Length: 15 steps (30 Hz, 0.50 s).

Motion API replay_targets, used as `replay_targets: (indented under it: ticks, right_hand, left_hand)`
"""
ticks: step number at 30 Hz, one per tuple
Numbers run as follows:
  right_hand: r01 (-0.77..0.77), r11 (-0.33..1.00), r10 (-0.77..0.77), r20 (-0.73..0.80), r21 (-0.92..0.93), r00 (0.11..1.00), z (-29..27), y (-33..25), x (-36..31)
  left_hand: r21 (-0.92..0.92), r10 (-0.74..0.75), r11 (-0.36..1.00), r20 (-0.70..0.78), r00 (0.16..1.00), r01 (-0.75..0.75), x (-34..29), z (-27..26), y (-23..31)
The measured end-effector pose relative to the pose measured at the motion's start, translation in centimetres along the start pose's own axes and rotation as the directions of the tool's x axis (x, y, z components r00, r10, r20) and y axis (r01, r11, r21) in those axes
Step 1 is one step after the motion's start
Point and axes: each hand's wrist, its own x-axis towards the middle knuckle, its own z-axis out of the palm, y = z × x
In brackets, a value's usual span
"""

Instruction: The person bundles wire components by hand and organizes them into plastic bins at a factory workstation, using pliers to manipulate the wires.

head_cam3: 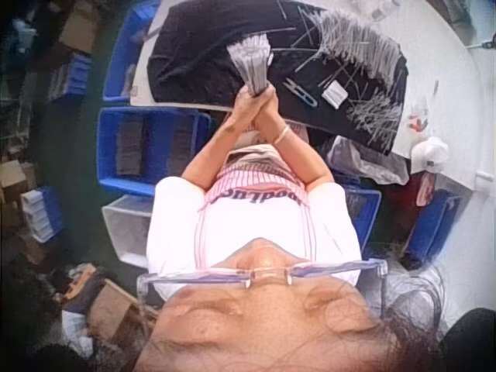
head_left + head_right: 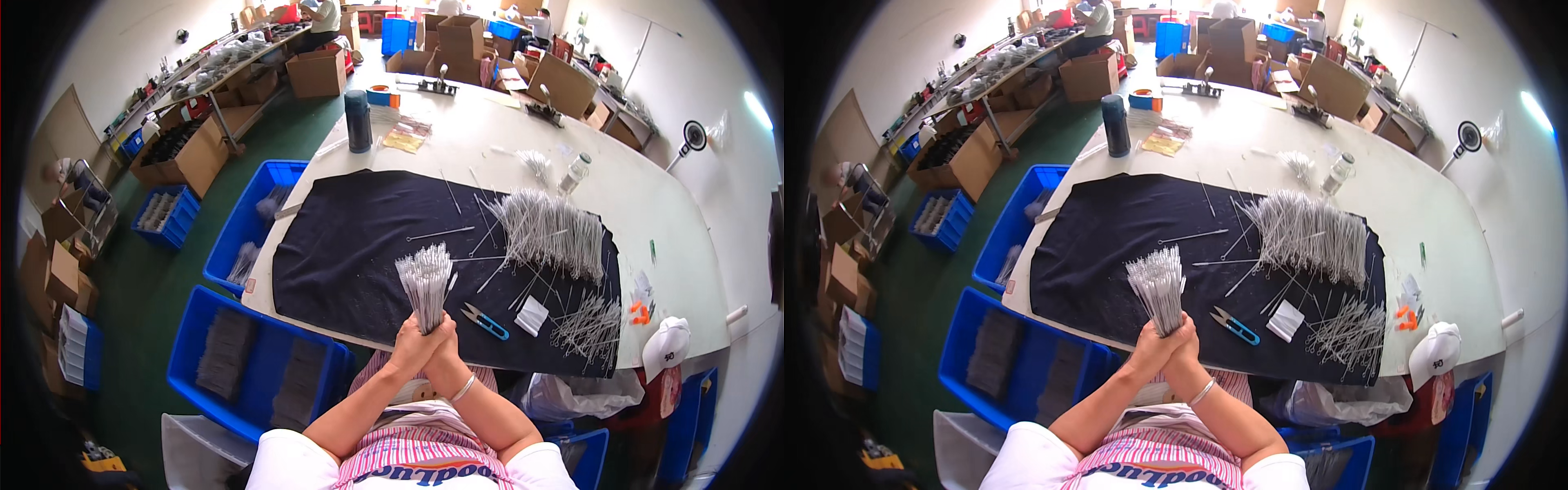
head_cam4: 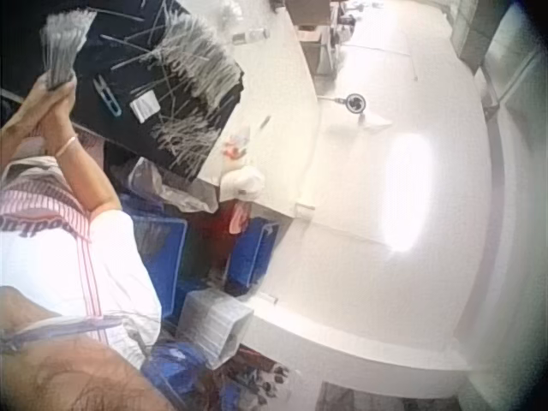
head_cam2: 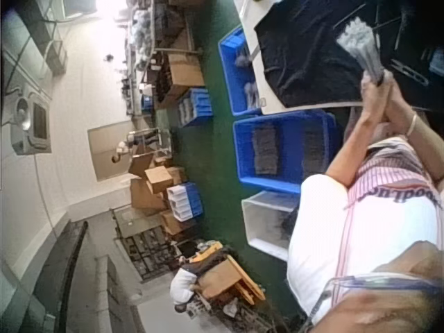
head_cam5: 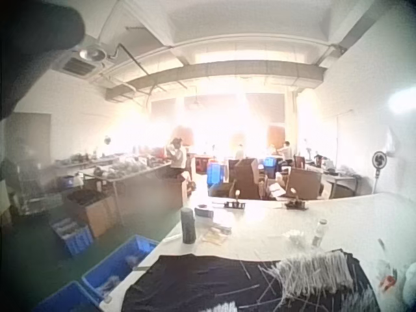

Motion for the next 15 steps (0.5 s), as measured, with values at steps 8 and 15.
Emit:
replay_targets:
  ticks: [8, 15]
  right_hand:
    - [0.315, 0.597, -0.457, 0.010, -0.738, 0.889, 5.6, -1.9, -5.8]
    - [0.173, 0.753, 0.050, 0.318, -0.634, 0.947, 8.8, -7.7, -5.8]
  left_hand:
    - [-0.324, -0.072, 0.937, 0.180, 0.981, 0.128, -0.6, -2.4, 1.6]
    - [-0.319, -0.026, 0.919, 0.539, 0.842, 0.233, -2.2, -4.7, 2.5]
